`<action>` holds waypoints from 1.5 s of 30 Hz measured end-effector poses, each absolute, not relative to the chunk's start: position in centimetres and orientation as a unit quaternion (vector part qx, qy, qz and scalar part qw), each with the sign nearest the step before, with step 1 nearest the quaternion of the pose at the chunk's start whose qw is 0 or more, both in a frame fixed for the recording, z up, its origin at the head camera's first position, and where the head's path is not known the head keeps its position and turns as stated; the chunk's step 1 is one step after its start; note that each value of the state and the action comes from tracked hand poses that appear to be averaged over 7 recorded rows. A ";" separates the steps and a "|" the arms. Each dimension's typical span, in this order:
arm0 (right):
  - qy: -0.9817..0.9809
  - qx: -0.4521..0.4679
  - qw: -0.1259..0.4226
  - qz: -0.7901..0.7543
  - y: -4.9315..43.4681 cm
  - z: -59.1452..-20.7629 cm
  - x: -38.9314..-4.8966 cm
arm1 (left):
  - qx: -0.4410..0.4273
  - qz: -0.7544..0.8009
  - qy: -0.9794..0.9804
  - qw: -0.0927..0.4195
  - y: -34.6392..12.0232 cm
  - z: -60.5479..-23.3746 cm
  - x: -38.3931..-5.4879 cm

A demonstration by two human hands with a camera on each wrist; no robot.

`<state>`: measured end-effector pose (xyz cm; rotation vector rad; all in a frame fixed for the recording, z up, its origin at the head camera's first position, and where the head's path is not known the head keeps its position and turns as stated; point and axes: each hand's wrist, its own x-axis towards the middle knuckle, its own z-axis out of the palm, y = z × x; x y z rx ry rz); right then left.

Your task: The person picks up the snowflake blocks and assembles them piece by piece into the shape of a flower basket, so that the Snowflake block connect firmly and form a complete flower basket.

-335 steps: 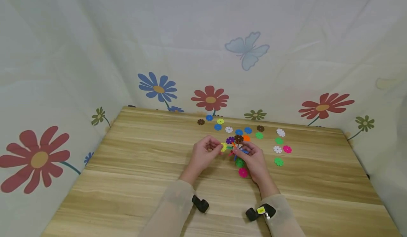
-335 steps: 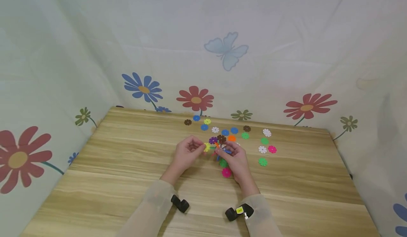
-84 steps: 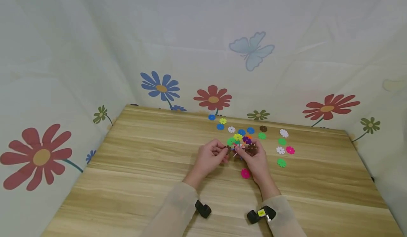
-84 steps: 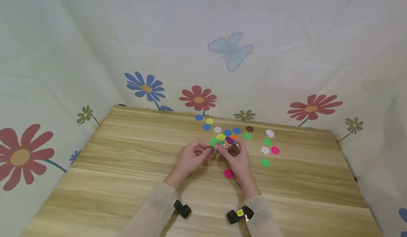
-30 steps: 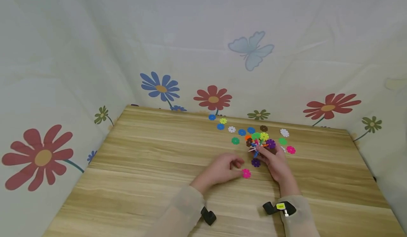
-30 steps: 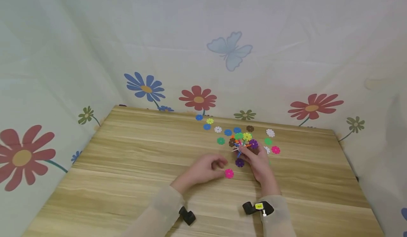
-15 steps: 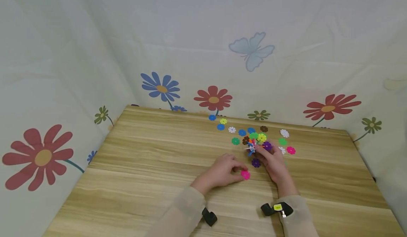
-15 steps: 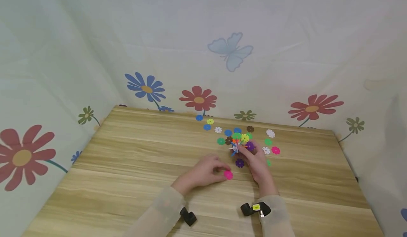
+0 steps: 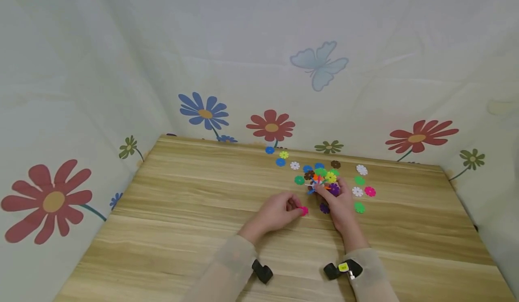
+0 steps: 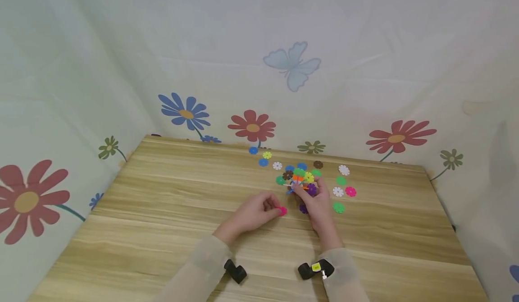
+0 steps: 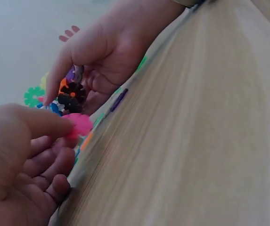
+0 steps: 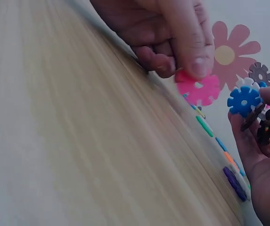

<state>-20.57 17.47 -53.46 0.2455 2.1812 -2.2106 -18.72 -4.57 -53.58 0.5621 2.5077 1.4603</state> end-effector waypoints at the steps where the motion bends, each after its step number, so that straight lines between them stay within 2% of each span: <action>1: 0.705 0.078 0.012 -0.705 17.3 -53.5 -20.6 | 0.170 0.508 0.841 0.079 -4.6 -53.6 -18.8; 7: 0.702 0.068 0.002 -0.709 16.4 -54.1 -20.6 | 0.073 0.587 0.804 -0.056 -5.3 -53.8 -19.7; 10: 0.690 0.059 -0.005 -0.721 15.9 -54.3 -20.5 | 0.065 0.602 0.790 -0.092 -5.6 -53.8 -19.9; 25: 0.686 0.027 -0.008 -0.727 14.5 -54.3 -20.2 | 0.085 0.639 0.760 -0.076 -5.6 -54.1 -19.9; 45: 0.697 0.010 0.002 -0.717 14.7 -54.3 -19.9 | 0.128 0.606 0.780 -0.090 -5.4 -53.9 -19.4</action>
